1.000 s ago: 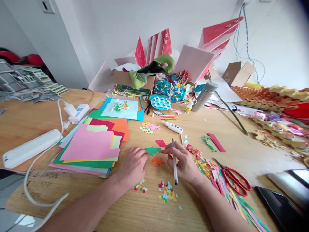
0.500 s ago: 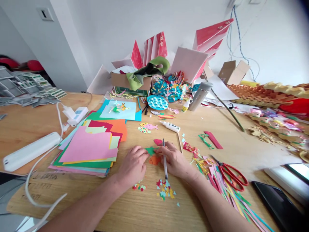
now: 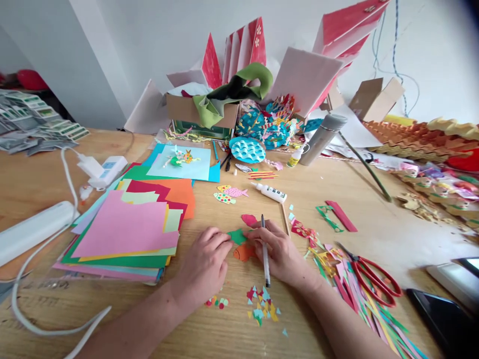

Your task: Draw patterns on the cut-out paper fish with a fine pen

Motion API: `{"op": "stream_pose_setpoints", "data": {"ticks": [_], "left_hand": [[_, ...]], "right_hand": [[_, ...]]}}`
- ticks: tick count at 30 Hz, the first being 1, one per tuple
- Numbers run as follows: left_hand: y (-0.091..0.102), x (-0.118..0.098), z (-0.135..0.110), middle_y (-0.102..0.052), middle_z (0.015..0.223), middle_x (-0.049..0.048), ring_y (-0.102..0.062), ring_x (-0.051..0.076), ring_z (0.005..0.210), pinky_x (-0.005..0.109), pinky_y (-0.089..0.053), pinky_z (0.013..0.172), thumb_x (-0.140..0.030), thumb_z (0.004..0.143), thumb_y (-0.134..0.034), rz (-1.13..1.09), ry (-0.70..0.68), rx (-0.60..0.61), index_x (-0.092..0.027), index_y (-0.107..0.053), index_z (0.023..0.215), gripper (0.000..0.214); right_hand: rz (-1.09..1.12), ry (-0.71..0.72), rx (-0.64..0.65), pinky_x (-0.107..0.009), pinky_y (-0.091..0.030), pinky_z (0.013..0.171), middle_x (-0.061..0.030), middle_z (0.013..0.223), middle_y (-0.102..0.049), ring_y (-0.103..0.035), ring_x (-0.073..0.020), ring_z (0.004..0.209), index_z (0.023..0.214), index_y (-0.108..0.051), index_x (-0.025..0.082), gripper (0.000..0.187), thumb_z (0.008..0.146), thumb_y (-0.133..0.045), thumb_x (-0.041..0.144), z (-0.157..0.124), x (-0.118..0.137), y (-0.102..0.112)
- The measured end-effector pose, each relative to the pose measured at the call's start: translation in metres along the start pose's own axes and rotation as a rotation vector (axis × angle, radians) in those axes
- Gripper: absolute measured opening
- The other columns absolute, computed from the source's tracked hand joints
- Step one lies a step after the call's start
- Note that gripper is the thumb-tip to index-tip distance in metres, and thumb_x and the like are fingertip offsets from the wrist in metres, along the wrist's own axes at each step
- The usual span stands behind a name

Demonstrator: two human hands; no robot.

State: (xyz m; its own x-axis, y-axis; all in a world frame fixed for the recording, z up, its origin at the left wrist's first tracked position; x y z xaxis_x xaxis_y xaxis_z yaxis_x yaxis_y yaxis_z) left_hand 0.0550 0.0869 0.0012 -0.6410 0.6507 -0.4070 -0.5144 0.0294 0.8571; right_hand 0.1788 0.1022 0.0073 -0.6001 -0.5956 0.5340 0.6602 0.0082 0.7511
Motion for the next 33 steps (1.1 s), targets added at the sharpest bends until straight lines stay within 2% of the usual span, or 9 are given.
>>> {"op": "stream_pose_setpoints", "data": {"ticks": [5, 9, 16, 20, 22, 25, 30, 33], "left_hand": [[-0.006, 0.0, 0.001, -0.065, 0.116, 0.0082, -0.051, 0.027, 0.113, 0.047, -0.05, 0.1, 0.003, 0.076, -0.046, 0.051, 0.014, 0.064, -0.014, -0.062, 0.12, 0.049], [-0.007, 0.001, 0.003, -0.064, 0.121, 0.0102, -0.051, 0.028, 0.116, 0.047, -0.048, 0.103, -0.001, 0.081, -0.047, 0.104, 0.023, 0.067, -0.011, -0.058, 0.127, 0.048], [-0.008, 0.008, 0.004, -0.06, 0.132, 0.0118, -0.049, 0.029, 0.125, 0.049, -0.044, 0.108, -0.025, 0.099, -0.048, 0.173, 0.042, 0.037, -0.012, -0.054, 0.134, 0.038], [-0.009, 0.014, 0.004, -0.058, 0.138, 0.0118, -0.046, 0.029, 0.131, 0.05, -0.042, 0.111, -0.036, 0.101, -0.047, 0.199, 0.033, 0.028, -0.015, -0.055, 0.135, 0.041], [-0.008, 0.017, 0.004, -0.057, 0.139, 0.0109, -0.045, 0.028, 0.133, 0.049, -0.04, 0.112, -0.036, 0.101, -0.047, 0.214, 0.035, 0.019, -0.016, -0.058, 0.133, 0.039], [-0.009, 0.022, 0.003, -0.055, 0.143, 0.0097, -0.042, 0.028, 0.136, 0.049, -0.04, 0.113, -0.036, 0.101, -0.045, 0.227, 0.046, 0.013, -0.017, -0.06, 0.13, 0.038], [-0.006, 0.02, 0.003, -0.053, 0.144, 0.0118, -0.041, 0.03, 0.136, 0.052, -0.041, 0.111, -0.037, 0.101, -0.045, 0.224, 0.067, -0.023, -0.016, -0.057, 0.134, 0.041], [-0.004, 0.013, 0.003, -0.056, 0.138, 0.013, -0.045, 0.031, 0.131, 0.054, -0.044, 0.108, -0.037, 0.101, -0.046, 0.202, 0.051, -0.017, -0.017, -0.057, 0.134, 0.04]], "right_hand": [[-0.023, -0.043, 0.039, -0.032, -0.045, 0.065, -0.0051, 0.077, -0.059, -0.054, -0.022, 0.077, 0.098, -0.059, 0.019, 0.024, 0.082, -0.051, 0.003, 0.0, -0.005, -0.002], [-0.012, -0.039, 0.063, -0.032, -0.046, 0.067, -0.0054, 0.079, -0.06, -0.055, -0.022, 0.078, 0.098, -0.059, 0.019, 0.027, 0.08, -0.049, 0.001, 0.001, -0.001, -0.003], [0.092, 0.017, 0.157, -0.034, -0.049, 0.075, -0.0091, 0.096, -0.066, -0.058, -0.023, 0.09, 0.104, -0.059, 0.02, 0.028, 0.085, -0.048, 0.002, 0.003, 0.022, -0.015], [0.077, 0.026, 0.084, -0.038, -0.05, 0.08, -0.0113, 0.1, -0.066, -0.058, -0.0254, 0.098, 0.106, -0.059, 0.019, 0.029, 0.086, -0.047, 0.003, 0.002, 0.018, -0.006], [0.045, -0.013, 0.039, -0.036, -0.05, 0.075, -0.0102, 0.094, -0.065, -0.058, -0.0243, 0.09, 0.104, -0.06, 0.019, 0.029, 0.084, -0.046, 0.002, 0.001, 0.008, -0.002], [0.012, -0.042, 0.06, -0.035, -0.049, 0.07, -0.0078, 0.084, -0.063, -0.057, -0.0233, 0.082, 0.1, -0.06, 0.019, 0.028, 0.082, -0.047, 0.002, 0.0, 0.0, -0.006], [0.072, 0.032, 0.1, -0.038, -0.049, 0.083, -0.0103, 0.095, -0.066, -0.057, -0.0263, 0.102, 0.105, -0.059, 0.019, 0.032, 0.083, -0.046, 0.0, 0.002, 0.014, -0.01], [0.117, 0.045, 0.112, -0.035, -0.049, 0.078, -0.0087, 0.088, -0.065, -0.058, -0.0248, 0.093, 0.098, -0.061, 0.019, 0.032, 0.076, -0.049, -0.002, 0.003, 0.023, -0.007]]}}
Point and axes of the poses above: each hand's wrist, its own z-axis towards the middle knuckle, its own y-axis out of the back of the hand, x = y × z, the point moved 10 cm from there along z, towards the middle knuckle
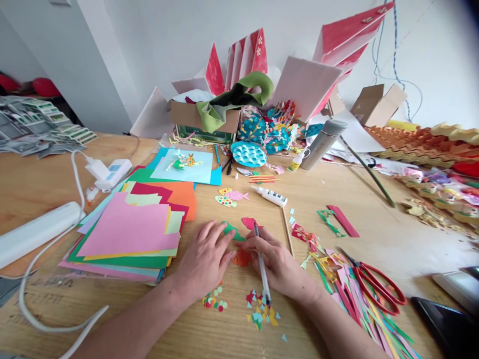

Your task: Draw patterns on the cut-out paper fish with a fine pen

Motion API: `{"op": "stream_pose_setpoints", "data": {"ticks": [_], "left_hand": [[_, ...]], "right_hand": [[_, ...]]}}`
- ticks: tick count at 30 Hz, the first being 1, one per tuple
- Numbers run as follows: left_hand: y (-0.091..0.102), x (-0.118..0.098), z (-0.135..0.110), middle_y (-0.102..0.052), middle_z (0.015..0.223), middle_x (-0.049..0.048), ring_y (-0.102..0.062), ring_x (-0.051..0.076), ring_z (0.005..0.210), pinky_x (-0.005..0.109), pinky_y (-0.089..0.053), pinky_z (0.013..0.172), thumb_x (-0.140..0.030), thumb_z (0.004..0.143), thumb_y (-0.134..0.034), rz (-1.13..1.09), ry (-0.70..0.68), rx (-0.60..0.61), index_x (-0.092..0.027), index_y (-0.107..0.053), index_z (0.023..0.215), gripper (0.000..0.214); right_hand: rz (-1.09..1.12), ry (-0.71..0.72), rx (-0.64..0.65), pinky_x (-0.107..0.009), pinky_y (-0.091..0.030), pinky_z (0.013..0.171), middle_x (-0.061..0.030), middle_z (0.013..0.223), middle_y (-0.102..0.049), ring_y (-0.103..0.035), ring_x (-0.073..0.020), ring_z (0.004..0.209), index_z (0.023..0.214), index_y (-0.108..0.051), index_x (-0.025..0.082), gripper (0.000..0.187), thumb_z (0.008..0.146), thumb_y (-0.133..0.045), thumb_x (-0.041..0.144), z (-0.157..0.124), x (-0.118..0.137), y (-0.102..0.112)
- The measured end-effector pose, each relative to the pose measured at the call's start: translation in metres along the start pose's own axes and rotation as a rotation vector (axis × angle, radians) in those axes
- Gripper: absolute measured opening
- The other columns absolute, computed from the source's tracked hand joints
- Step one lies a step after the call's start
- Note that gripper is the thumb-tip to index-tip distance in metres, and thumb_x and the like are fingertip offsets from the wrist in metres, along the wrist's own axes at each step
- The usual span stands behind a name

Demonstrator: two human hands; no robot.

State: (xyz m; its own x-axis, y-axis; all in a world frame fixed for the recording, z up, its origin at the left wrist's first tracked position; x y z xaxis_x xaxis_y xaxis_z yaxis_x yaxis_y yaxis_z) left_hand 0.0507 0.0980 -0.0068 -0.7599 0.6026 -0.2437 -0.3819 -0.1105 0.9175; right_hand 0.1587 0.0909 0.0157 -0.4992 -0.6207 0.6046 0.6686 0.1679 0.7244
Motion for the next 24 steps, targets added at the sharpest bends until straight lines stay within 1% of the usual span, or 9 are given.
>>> {"op": "stream_pose_setpoints", "data": {"ticks": [3, 6, 11, 15, 18, 19, 21, 23, 24], "left_hand": [[0.0, -0.005, 0.0, -0.059, 0.129, 0.0128, -0.048, 0.029, 0.124, 0.052, -0.046, 0.105, -0.035, 0.101, -0.047, -0.01, -0.032, 0.027, -0.019, -0.06, 0.131, 0.037], [0.001, -0.005, 0.0, -0.059, 0.128, 0.0116, -0.048, 0.029, 0.123, 0.051, -0.046, 0.105, -0.033, 0.101, -0.047, -0.01, -0.042, 0.032, -0.02, -0.063, 0.128, 0.035], [0.002, -0.004, 0.001, -0.061, 0.129, 0.0103, -0.049, 0.029, 0.122, 0.052, -0.045, 0.106, -0.03, 0.099, -0.05, -0.009, -0.062, 0.02, -0.02, -0.065, 0.125, 0.031], [0.004, -0.002, 0.001, -0.064, 0.128, 0.0091, -0.049, 0.028, 0.126, 0.052, -0.044, 0.108, -0.029, 0.099, -0.052, -0.049, -0.041, 0.016, -0.02, -0.067, 0.121, 0.028], [0.006, -0.004, 0.001, -0.066, 0.127, 0.0071, -0.049, 0.027, 0.128, 0.051, -0.043, 0.11, -0.027, 0.099, -0.052, -0.096, -0.064, 0.018, -0.02, -0.07, 0.115, 0.026], [0.006, -0.005, 0.001, -0.066, 0.128, 0.0068, -0.049, 0.027, 0.129, 0.051, -0.042, 0.111, -0.027, 0.099, -0.051, -0.107, -0.074, 0.023, -0.02, -0.071, 0.114, 0.026], [0.006, -0.006, 0.001, -0.066, 0.13, 0.0067, -0.049, 0.028, 0.13, 0.052, -0.041, 0.111, -0.026, 0.099, -0.05, -0.118, -0.083, 0.035, -0.02, -0.071, 0.113, 0.026], [0.005, -0.005, 0.002, -0.065, 0.13, 0.0068, -0.049, 0.028, 0.131, 0.053, -0.04, 0.112, -0.026, 0.1, -0.05, -0.12, -0.081, 0.043, -0.02, -0.071, 0.113, 0.026], [0.005, -0.004, 0.002, -0.065, 0.131, 0.0068, -0.049, 0.028, 0.131, 0.053, -0.04, 0.112, -0.026, 0.1, -0.05, -0.12, -0.08, 0.043, -0.02, -0.072, 0.113, 0.026]], "right_hand": [[0.0, -0.001, 0.046, -0.03, -0.046, 0.065, -0.0056, 0.077, -0.06, -0.055, -0.0209, 0.076, 0.088, -0.062, 0.018, 0.033, 0.066, -0.05, -0.003, -0.001, 0.006, -0.002], [-0.044, 0.019, 0.084, -0.029, -0.043, 0.063, -0.0044, 0.073, -0.057, -0.053, -0.0203, 0.073, 0.082, -0.063, 0.019, 0.032, 0.062, -0.05, -0.003, -0.002, 0.009, -0.004], [-0.11, -0.007, 0.048, -0.028, -0.041, 0.061, -0.0036, 0.069, -0.055, -0.053, -0.0193, 0.069, 0.078, -0.062, 0.019, 0.023, 0.07, -0.051, 0.0, -0.004, -0.005, 0.008], [-0.206, -0.065, -0.039, -0.028, -0.04, 0.06, -0.0046, 0.07, -0.056, -0.052, -0.019, 0.067, 0.078, -0.062, 0.019, 0.021, 0.073, -0.05, 0.002, -0.006, -0.019, 0.022], [-0.189, -0.04, -0.076, -0.029, -0.04, 0.06, -0.0051, 0.072, -0.056, -0.051, -0.0192, 0.068, 0.082, -0.064, 0.018, 0.022, 0.074, -0.049, 0.004, -0.006, -0.013, 0.025], [-0.158, -0.016, -0.055, -0.029, -0.041, 0.061, -0.0049, 0.071, -0.056, -0.052, -0.0195, 0.069, 0.084, -0.064, 0.018, 0.023, 0.074, -0.05, 0.004, -0.006, -0.008, 0.022], [-0.102, 0.026, 0.028, -0.03, -0.042, 0.063, -0.0045, 0.07, -0.055, -0.053, -0.02, 0.071, 0.082, -0.064, 0.018, 0.022, 0.072, -0.05, 0.004, -0.004, 0.002, 0.012], [-0.085, 0.033, 0.108, -0.03, -0.043, 0.064, -0.0042, 0.068, -0.055, -0.053, -0.0197, 0.07, 0.079, -0.063, 0.019, 0.021, 0.07, -0.051, 0.003, -0.003, 0.007, 0.004], [-0.087, 0.024, 0.127, -0.03, -0.044, 0.064, -0.0042, 0.068, -0.056, -0.054, -0.0195, 0.069, 0.078, -0.063, 0.019, 0.021, 0.07, -0.051, 0.003, -0.003, 0.006, 0.003]]}}
Point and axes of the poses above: each hand's wrist, its own z-axis towards the middle knuckle, its own y-axis out of the back of the hand, x = y × z, the point moved 10 cm from there along z, towards the middle knuckle
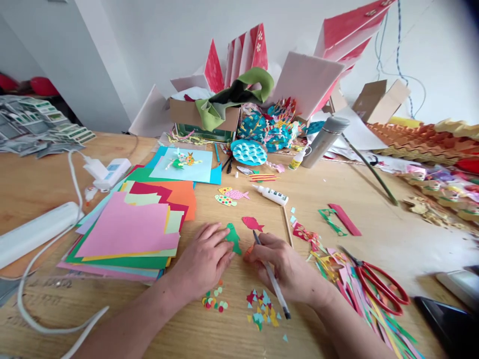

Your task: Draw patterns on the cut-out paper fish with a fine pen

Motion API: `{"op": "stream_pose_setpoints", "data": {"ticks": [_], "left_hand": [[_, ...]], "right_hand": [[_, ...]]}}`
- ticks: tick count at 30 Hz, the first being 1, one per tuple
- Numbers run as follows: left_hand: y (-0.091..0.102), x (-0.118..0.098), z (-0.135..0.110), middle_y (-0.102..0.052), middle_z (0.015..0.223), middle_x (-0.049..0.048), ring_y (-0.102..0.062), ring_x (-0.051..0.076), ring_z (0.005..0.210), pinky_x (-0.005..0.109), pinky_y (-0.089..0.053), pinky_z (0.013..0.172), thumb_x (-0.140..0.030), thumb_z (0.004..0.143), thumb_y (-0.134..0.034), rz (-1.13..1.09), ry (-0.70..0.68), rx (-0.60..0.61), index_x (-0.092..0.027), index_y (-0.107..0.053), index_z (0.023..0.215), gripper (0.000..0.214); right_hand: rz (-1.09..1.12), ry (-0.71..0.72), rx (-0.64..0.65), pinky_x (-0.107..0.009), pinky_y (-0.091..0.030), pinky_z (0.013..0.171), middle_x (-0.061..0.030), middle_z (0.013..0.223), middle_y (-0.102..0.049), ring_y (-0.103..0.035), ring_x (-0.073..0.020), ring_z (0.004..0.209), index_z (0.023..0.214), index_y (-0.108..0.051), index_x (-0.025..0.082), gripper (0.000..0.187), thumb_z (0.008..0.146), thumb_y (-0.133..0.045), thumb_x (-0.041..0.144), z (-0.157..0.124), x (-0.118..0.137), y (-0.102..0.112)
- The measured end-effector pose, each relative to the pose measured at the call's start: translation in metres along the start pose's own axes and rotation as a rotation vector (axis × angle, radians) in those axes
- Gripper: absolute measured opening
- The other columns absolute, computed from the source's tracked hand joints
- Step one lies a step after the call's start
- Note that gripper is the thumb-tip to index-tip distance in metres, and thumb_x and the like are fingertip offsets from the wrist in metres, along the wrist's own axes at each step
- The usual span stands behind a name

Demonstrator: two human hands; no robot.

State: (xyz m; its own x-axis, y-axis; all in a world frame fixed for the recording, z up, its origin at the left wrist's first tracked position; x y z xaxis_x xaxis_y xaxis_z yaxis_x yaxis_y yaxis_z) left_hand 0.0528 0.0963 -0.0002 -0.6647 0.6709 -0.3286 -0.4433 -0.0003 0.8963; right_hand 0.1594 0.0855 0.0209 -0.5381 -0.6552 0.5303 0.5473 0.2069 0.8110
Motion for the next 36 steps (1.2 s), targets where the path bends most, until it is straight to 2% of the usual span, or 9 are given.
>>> {"op": "stream_pose_setpoints", "data": {"ticks": [7, 12, 18, 23, 26, 31, 36], "left_hand": [[-0.004, -0.004, -0.001, -0.066, 0.13, 0.0067, -0.047, 0.029, 0.133, 0.052, -0.042, 0.111, -0.025, 0.099, -0.051, -0.023, -0.01, 0.044, -0.02, -0.072, 0.112, 0.025], [-0.004, -0.008, -0.003, -0.065, 0.13, 0.0076, -0.045, 0.03, 0.133, 0.055, -0.042, 0.111, -0.026, 0.098, -0.053, -0.008, -0.017, 0.067, -0.021, -0.071, 0.114, 0.024], [-0.001, -0.008, -0.002, -0.063, 0.124, 0.009, -0.045, 0.03, 0.129, 0.054, -0.042, 0.111, -0.026, 0.097, -0.054, -0.011, -0.001, 0.065, -0.021, -0.072, 0.111, 0.023], [0.001, -0.011, -0.001, -0.064, 0.118, 0.009, -0.047, 0.029, 0.126, 0.053, -0.044, 0.108, -0.025, 0.097, -0.054, -0.001, -0.023, 0.046, -0.02, -0.071, 0.109, 0.022], [0.002, -0.011, -0.001, -0.064, 0.118, 0.0094, -0.048, 0.03, 0.126, 0.053, -0.045, 0.108, -0.024, 0.096, -0.055, 0.004, -0.024, 0.045, -0.02, -0.071, 0.109, 0.021], [0.002, -0.012, -0.002, -0.063, 0.119, 0.0096, -0.046, 0.031, 0.127, 0.053, -0.045, 0.107, -0.024, 0.097, -0.053, 0.002, -0.024, 0.047, -0.02, -0.072, 0.107, 0.021], [0.0, -0.01, -0.003, -0.06, 0.119, 0.0121, -0.044, 0.032, 0.127, 0.054, -0.046, 0.106, -0.025, 0.097, -0.053, 0.01, -0.008, 0.05, -0.019, -0.072, 0.111, 0.024]], "right_hand": [[-0.069, -0.091, -0.077, -0.027, -0.042, 0.059, -0.0041, 0.07, -0.06, -0.056, -0.018, 0.066, 0.077, -0.063, 0.019, 0.024, 0.069, -0.05, 0.001, -0.005, -0.02, 0.013], [-0.009, -0.083, -0.139, -0.028, -0.044, 0.061, -0.0047, 0.072, -0.062, -0.057, -0.0184, 0.069, 0.084, -0.065, 0.019, 0.023, 0.074, -0.05, 0.003, -0.004, -0.015, 0.019], [-0.027, -0.044, -0.045, -0.029, -0.043, 0.062, -0.0045, 0.068, -0.058, -0.055, -0.0195, 0.068, 0.08, -0.064, 0.019, 0.021, 0.073, -0.05, 0.004, -0.002, -0.01, 0.012], [-0.146, -0.083, -0.071, -0.029, -0.041, 0.061, -0.0041, 0.067, -0.054, -0.052, -0.0185, 0.065, 0.074, -0.062, 0.019, 0.016, 0.074, -0.052, 0.006, -0.005, -0.019, 0.018], [-0.112, -0.058, -0.067, -0.03, -0.043, 0.064, -0.0047, 0.07, -0.055, -0.053, -0.0195, 0.068, 0.078, -0.064, 0.019, 0.018, 0.074, -0.052, 0.007, -0.005, -0.013, 0.019], [-0.067, -0.025, 0.023, -0.031, -0.044, 0.065, -0.0046, 0.07, -0.056, -0.053, -0.0203, 0.07, 0.081, -0.065, 0.02, 0.018, 0.074, -0.054, 0.007, -0.004, -0.003, 0.011], [-0.155, -0.104, -0.005, -0.031, -0.043, 0.063, -0.0056, 0.071, -0.055, -0.053, -0.0201, 0.068, 0.081, -0.069, 0.017, 0.019, 0.075, -0.054, 0.007, -0.007, -0.019, 0.017]]}}
Point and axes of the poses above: each hand's wrist, its own z-axis towards the middle knuckle, its own y-axis out of the back of the hand, x = y × z, the point moved 10 cm from there along z, towards the middle knuckle
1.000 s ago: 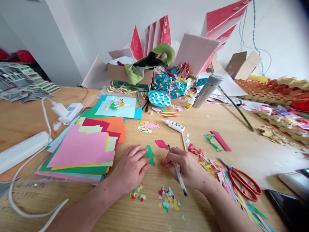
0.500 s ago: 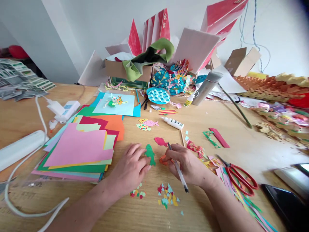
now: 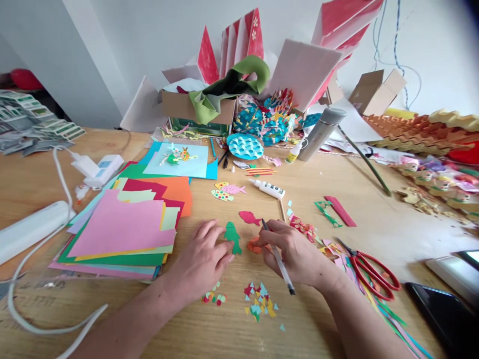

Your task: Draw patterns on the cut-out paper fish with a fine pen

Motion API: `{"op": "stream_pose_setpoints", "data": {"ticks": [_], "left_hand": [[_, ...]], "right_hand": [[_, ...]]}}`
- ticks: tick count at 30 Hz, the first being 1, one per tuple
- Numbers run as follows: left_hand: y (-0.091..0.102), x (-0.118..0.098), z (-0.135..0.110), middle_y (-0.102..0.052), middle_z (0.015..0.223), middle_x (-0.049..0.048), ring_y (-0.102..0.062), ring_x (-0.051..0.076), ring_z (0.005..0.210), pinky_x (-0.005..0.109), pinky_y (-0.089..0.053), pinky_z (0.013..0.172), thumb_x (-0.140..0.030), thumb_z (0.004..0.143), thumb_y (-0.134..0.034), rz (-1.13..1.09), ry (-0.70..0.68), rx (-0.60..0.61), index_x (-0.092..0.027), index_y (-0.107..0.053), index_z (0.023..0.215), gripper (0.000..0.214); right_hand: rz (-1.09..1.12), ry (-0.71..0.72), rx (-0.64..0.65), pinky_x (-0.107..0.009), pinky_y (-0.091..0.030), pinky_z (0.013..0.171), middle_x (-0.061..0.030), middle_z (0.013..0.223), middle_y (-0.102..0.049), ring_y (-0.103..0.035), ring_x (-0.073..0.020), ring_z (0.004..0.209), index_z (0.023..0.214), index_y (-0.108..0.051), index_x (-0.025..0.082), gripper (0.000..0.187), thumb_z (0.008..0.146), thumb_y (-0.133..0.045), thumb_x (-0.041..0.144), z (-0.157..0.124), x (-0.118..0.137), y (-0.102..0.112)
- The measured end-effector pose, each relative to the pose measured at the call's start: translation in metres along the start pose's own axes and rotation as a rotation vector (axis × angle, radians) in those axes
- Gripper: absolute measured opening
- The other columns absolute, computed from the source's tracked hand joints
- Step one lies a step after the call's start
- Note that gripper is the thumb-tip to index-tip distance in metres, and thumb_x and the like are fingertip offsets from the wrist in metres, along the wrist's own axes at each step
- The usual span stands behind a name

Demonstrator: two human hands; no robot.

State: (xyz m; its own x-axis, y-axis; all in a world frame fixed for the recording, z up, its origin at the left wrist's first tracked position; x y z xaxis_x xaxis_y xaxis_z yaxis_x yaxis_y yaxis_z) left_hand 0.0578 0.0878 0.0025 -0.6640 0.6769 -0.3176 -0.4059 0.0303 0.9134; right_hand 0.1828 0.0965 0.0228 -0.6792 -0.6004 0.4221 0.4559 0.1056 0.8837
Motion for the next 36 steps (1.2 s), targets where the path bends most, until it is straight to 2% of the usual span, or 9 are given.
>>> {"op": "stream_pose_setpoints", "data": {"ticks": [4, 8, 12, 17, 21, 24, 28, 33, 36], "left_hand": [[0.0, 0.0, 0.0, -0.058, 0.119, 0.0129, -0.044, 0.032, 0.126, 0.054, -0.046, 0.105, -0.025, 0.096, -0.055, -0.01, 0.012, 0.003, -0.018, -0.072, 0.111, 0.024], [-0.001, 0.0, 0.0, -0.057, 0.118, 0.0133, -0.043, 0.032, 0.125, 0.055, -0.046, 0.105, -0.025, 0.096, -0.054, -0.018, 0.015, 0.011, -0.018, -0.071, 0.11, 0.023], [-0.001, 0.001, 0.0, -0.057, 0.117, 0.0127, -0.042, 0.032, 0.125, 0.055, -0.045, 0.105, -0.024, 0.097, -0.053, -0.036, 0.019, 0.007, -0.018, -0.071, 0.108, 0.022], [0.0, 0.001, 0.0, -0.057, 0.111, 0.0115, -0.044, 0.03, 0.119, 0.052, -0.047, 0.102, -0.023, 0.097, -0.053, -0.07, 0.021, -0.008, -0.018, -0.072, 0.106, 0.021], [0.0, 0.001, 0.0, -0.057, 0.107, 0.0109, -0.046, 0.029, 0.113, 0.05, -0.048, 0.098, -0.023, 0.096, -0.054, -0.07, 0.03, -0.002, -0.017, -0.071, 0.106, 0.02], [0.0, 0.001, 0.0, -0.057, 0.103, 0.0097, -0.047, 0.027, 0.107, 0.049, -0.049, 0.094, -0.023, 0.097, -0.054, -0.079, 0.045, 0.013, -0.017, -0.071, 0.104, 0.019], [0.0, 0.0, 0.002, -0.057, 0.1, 0.0088, -0.048, 0.027, 0.105, 0.048, -0.048, 0.092, -0.023, 0.097, -0.053, -0.095, 0.061, 0.04, -0.017, -0.071, 0.104, 0.02], [0.0, 0.001, 0.002, -0.057, 0.099, 0.008, -0.048, 0.026, 0.103, 0.047, -0.048, 0.092, -0.023, 0.096, -0.054, -0.092, 0.071, 0.056, -0.019, -0.071, 0.105, 0.019], [-0.001, 0.0, 0.0, -0.057, 0.098, 0.0077, -0.048, 0.026, 0.103, 0.046, -0.048, 0.092, -0.022, 0.096, -0.055, -0.09, 0.066, 0.052, -0.019, -0.071, 0.106, 0.019]], "right_hand": [[-0.002, -0.007, -0.032, -0.033, -0.045, 0.066, -0.0058, 0.071, -0.055, -0.054, -0.0208, 0.07, 0.083, -0.07, 0.016, 0.018, 0.079, -0.053, 0.009, -0.001, -0.004, 0.004], [0.076, 0.065, -0.002, -0.031, -0.047, 0.067, -0.0057, 0.074, -0.057, -0.057, -0.0208, 0.074, 0.088, -0.069, 0.018, 0.015, 0.082, -0.057, 0.01, 0.0, 0.011, 0.003], [0.055, 0.091, 0.041, -0.031, -0.048, 0.07, -0.0055, 0.079, -0.06, -0.06, -0.0202, 0.077, 0.085, -0.07, 0.02, 0.009, 0.084, -0.064, 0.014, 0.001, 0.021, 0.003], [-0.045, 0.02, 0.087, -0.031, -0.048, 0.068, -0.0053, 0.072, -0.059, -0.059, -0.0208, 0.077, 0.081, -0.07, 0.019, 0.015, 0.085, -0.058, 0.012, 0.001, 0.012, 0.001], [-0.119, -0.025, 0.043, -0.033, -0.048, 0.066, -0.0066, 0.07, -0.058, -0.057, -0.0211, 0.073, 0.076, -0.069, 0.017, 0.018, 0.086, -0.055, 0.012, -0.001, 0.001, 0.002], [-0.128, -0.019, 0.014, -0.037, -0.052, 0.07, -0.0106, 0.082, -0.065, -0.061, -0.0256, 0.086, 0.092, -0.071, 0.017, 0.013, 0.088, -0.059, 0.017, -0.001, -0.001, 0.003], [-0.112, 0.018, 0.014, -0.046, -0.054, 0.087, -0.0148, 0.106, -0.07, -0.054, -0.0331, 0.117, 0.122, -0.062, 0.017, 0.037, 0.087, -0.068, 0.023, -0.001, 0.001, -0.002], [-0.137, 0.004, 0.004, -0.049, -0.054, 0.089, -0.0154, 0.114, -0.069, -0.052, -0.0337, 0.12, 0.128, -0.057, 0.017, 0.042, 0.087, -0.059, 0.012, 0.0, -0.009, -0.01], [-0.143, -0.017, -0.067, -0.05, -0.051, 0.091, -0.0176, 0.114, -0.068, -0.051, -0.0346, 0.122, 0.129, -0.057, 0.015, 0.041, 0.089, -0.053, 0.008, 0.001, -0.014, -0.006]]}}
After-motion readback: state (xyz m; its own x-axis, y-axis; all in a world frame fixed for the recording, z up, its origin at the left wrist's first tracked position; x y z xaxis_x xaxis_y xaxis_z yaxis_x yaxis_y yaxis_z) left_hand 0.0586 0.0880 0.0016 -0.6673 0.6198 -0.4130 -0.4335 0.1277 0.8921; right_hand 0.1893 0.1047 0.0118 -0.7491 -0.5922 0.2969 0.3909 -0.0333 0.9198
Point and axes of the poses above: each hand's wrist, its own z-axis towards the middle knuckle, its own y-axis out of the back of the hand, x = y × z, the point moved 10 cm from there along z, towards the middle knuckle
